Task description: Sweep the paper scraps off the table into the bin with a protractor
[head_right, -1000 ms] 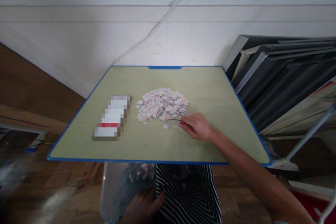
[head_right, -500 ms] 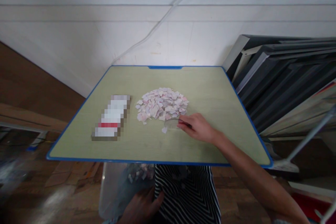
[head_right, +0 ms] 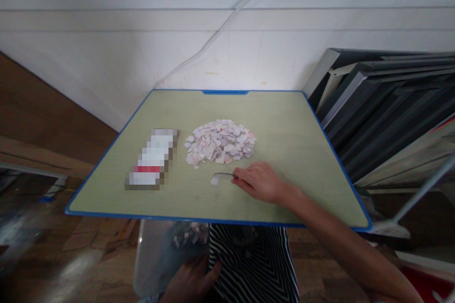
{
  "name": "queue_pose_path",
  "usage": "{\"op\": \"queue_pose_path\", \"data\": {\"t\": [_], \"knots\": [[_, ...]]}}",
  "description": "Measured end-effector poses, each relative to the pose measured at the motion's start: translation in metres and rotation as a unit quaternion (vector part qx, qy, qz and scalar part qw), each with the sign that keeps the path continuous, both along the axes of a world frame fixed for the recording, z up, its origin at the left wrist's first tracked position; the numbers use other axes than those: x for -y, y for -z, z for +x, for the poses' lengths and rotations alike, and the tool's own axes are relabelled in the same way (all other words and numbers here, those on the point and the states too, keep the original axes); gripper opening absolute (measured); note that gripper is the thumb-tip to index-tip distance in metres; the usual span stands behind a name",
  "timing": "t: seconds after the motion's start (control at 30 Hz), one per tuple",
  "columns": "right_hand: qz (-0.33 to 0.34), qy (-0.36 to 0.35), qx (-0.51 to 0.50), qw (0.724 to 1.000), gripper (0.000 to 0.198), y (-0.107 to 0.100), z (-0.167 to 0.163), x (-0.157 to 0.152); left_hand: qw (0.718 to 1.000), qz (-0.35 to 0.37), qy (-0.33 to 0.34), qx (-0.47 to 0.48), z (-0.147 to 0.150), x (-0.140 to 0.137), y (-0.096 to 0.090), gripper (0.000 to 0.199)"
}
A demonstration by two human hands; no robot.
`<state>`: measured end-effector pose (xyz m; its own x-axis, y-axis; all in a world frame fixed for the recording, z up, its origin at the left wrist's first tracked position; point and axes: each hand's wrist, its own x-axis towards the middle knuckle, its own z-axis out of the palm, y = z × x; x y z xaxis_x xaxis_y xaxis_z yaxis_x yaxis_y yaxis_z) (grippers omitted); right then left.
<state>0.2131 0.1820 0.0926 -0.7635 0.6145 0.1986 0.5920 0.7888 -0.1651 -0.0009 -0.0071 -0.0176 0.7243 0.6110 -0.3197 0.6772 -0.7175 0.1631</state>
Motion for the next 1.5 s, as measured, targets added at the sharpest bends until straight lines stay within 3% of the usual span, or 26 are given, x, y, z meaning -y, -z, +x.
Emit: {"op": "queue_pose_path", "data": {"t": [0.1, 0.37, 0.47, 0.6, 0.8, 1.03, 1.2, 1.3, 1.4, 1.5], "knots": [[0.008, 0.034, -0.03, 0.999, 0.037, 0.002, 0.001, -0.001, 1.0, 0.006, 0.001, 0.001, 0.0, 0.0, 0.0, 0.043], [-0.062, -0.003, -0.082, 0.995, 0.026, -0.004, 0.006, -0.005, 0.995, 0.085, -0.027, 0.054, -0.001, 0.003, 0.002, 0.044], [-0.157, -0.016, -0.092, 0.983, 0.025, -0.014, 0.013, -0.007, 0.985, 0.138, -0.043, 0.099, -0.001, 0.004, 0.004, 0.046], [-0.307, -0.046, -0.099, 0.946, 0.027, -0.027, 0.023, -0.011, 0.977, 0.168, -0.048, 0.12, 0.0, 0.004, 0.003, 0.048], [-0.359, -0.02, -0.139, 0.923, 0.027, -0.025, 0.026, -0.016, 0.978, 0.167, -0.048, 0.114, 0.0, 0.001, -0.001, 0.044], [-0.392, -0.073, -0.063, 0.915, 0.027, -0.023, 0.022, -0.014, 0.976, 0.174, -0.044, 0.126, 0.001, 0.001, -0.003, 0.047], [-0.409, -0.089, -0.046, 0.907, 0.026, -0.028, 0.018, -0.011, 0.984, 0.141, -0.044, 0.1, 0.001, 0.002, -0.004, 0.049], [-0.471, -0.104, -0.092, 0.871, 0.03, -0.026, 0.018, -0.009, 0.99, 0.116, -0.036, 0.077, 0.001, 0.001, -0.005, 0.046], [-0.526, -0.065, -0.187, 0.827, 0.031, -0.019, 0.017, -0.01, 0.993, 0.1, -0.02, 0.06, 0.001, -0.001, -0.007, 0.042], [-0.487, -0.02, -0.239, 0.84, 0.029, -0.014, 0.014, -0.01, 0.994, 0.096, -0.026, 0.055, 0.001, -0.001, -0.009, 0.043]]}}
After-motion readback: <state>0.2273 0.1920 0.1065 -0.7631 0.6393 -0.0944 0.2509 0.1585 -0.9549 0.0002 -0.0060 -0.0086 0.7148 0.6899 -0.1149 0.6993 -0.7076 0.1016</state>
